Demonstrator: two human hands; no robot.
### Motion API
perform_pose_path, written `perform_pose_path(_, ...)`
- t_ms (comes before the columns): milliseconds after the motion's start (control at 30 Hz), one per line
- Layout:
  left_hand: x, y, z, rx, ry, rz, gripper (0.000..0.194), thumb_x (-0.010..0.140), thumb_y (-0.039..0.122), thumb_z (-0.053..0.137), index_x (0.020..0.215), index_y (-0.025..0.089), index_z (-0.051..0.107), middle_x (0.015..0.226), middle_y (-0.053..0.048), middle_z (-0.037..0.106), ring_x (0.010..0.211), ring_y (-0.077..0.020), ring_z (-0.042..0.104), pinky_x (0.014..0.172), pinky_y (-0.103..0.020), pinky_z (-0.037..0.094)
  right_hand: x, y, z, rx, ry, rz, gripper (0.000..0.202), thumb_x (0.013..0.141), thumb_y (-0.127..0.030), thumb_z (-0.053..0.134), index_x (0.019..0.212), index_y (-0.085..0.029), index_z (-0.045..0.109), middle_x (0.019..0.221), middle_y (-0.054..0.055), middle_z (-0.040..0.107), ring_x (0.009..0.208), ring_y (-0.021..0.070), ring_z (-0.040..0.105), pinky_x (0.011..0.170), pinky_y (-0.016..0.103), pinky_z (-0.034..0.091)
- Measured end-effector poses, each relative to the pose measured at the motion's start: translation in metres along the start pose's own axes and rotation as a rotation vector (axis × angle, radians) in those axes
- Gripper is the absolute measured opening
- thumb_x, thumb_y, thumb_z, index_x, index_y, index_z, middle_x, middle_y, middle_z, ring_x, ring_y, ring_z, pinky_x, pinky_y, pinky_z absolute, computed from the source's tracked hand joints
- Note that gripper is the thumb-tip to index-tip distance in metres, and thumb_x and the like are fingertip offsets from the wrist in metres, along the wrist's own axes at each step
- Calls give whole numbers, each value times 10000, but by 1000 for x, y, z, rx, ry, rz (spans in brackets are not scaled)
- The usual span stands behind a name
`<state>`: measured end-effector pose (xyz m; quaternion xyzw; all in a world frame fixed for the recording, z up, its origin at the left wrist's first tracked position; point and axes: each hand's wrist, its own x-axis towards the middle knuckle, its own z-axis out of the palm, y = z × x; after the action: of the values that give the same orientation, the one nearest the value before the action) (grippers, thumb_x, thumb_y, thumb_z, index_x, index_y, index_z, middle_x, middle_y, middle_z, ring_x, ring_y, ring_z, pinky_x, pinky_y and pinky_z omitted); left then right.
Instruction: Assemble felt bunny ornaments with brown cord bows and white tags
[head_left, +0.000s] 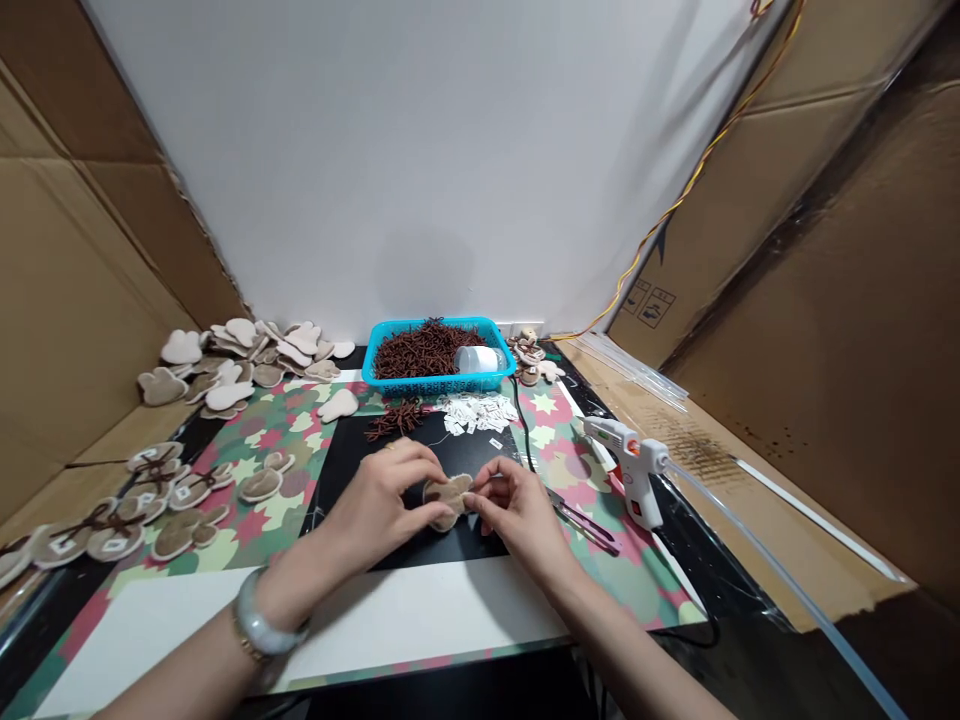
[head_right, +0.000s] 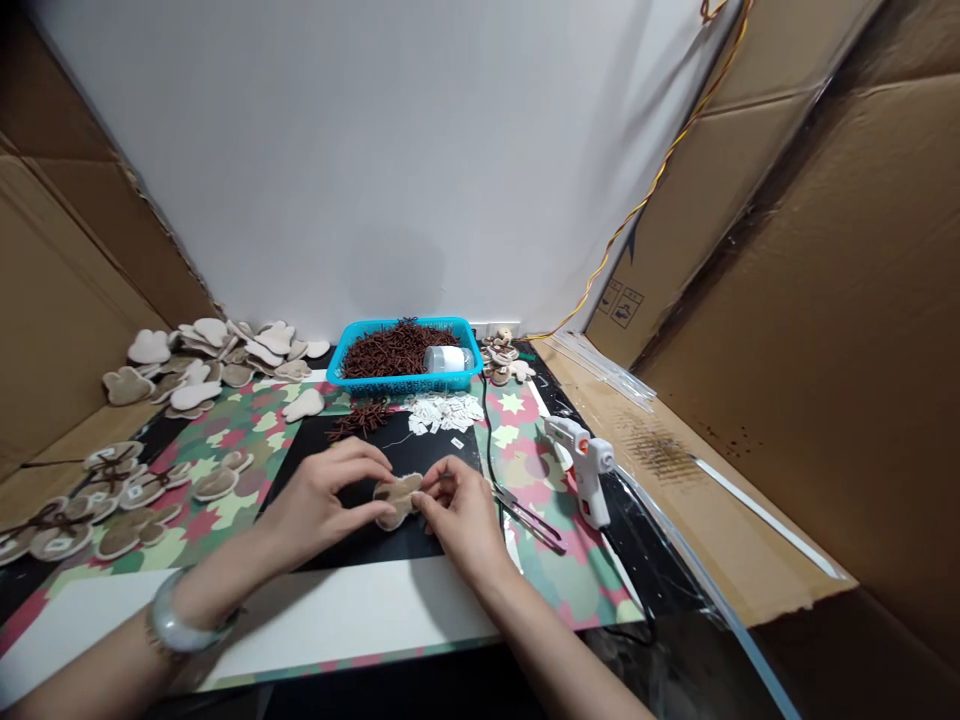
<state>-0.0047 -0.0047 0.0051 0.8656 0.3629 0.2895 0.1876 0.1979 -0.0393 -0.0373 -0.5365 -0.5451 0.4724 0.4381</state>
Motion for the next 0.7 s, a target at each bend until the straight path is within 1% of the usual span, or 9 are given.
perform_pose_path(67, 0, -10, 22, 1, -103, 36, 137, 876, 297, 665, 825, 206, 753, 874, -61, 713, 825, -194, 640, 755, -321, 487, -1, 5, -2, -237, -7, -109, 78, 788, -132, 633, 788, -194, 587, 673, -6, 636, 580, 131, 578, 545, 232, 454)
perform_pose_path(133, -3, -18, 31, 3, -144, 57, 182, 919, 275, 605, 859, 217, 766, 891, -62, 717, 835, -189, 636, 764, -328, 477, -3, 7, -6, -458, 4, -295, 86, 818, -112, 626, 789, -191, 641, 799, 42, 679, 688, 158, 610, 632, 268, 483)
perform_pose_path(167, -5, -19, 32, 18, -148, 74, 197, 933, 269, 586, 878, 223, 769, 905, -62, 720, 853, -192, 632, 785, -342, 467, -4, 7, -10, -526, 7, -397, 99, 841, -112, 619, 800, -191, 661, 870, 64, 688, 748, 175, 620, 676, 291, 496)
perform_pose_path(233, -7, -19, 30, 64, -137, 113, 199, 942, 259, 575, 899, 228, 767, 909, -55, 727, 878, -201, 616, 844, -386, 433, -3, 7, -16, -590, -18, -578, 141, 888, -118, 590, 827, -193, 692, 987, 95, 686, 857, 204, 616, 740, 332, 510)
perform_pose_path(300, -8, -16, 27, 105, -124, 147, 192, 945, 241, 575, 902, 232, 762, 897, -46, 727, 881, -202, 597, 883, -419, 396, 0, 6, -21, -629, -75, -683, 179, 929, -139, 565, 871, -203, 722, 1042, 101, 686, 911, 217, 594, 769, 352, 518)
perform_pose_path(367, -8, -13, 26, 125, -116, 155, 185, 942, 228, 579, 908, 238, 761, 910, -45, 713, 882, -200, 580, 880, -419, 386, 4, 5, -24, -660, -152, -721, 189, 949, -161, 563, 945, -221, 743, 1074, 93, 692, 930, 216, 574, 781, 354, 525)
perform_pose_path(467, -8, -11, 26, 147, -125, 145, 193, 943, 214, 573, 916, 239, 762, 929, -59, 669, 894, -205, 561, 822, -384, 402, 9, 3, -25, -698, -254, -719, 201, 959, -177, 568, 1016, -234, 752, 1085, 78, 706, 944, 218, 556, 781, 348, 529)
perform_pose_path(567, -8, -10, 27, 155, -154, 150, 211, 953, 200, 548, 898, 216, 751, 891, -56, 651, 864, -197, 554, 792, -363, 410, 11, 1, -26, -727, -316, -696, 203, 963, -184, 565, 1018, -225, 757, 1083, 71, 714, 939, 218, 544, 773, 346, 526)
perform_pose_path(700, -8, -9, 28, 205, -161, 174, 213, 961, 211, 537, 866, 203, 727, 874, -43, 667, 844, -195, 547, 851, -409, 394, 14, -2, -27, -753, -365, -703, 196, 970, -200, 559, 1001, -208, 753, 1077, 73, 707, 933, 214, 533, 778, 346, 515)
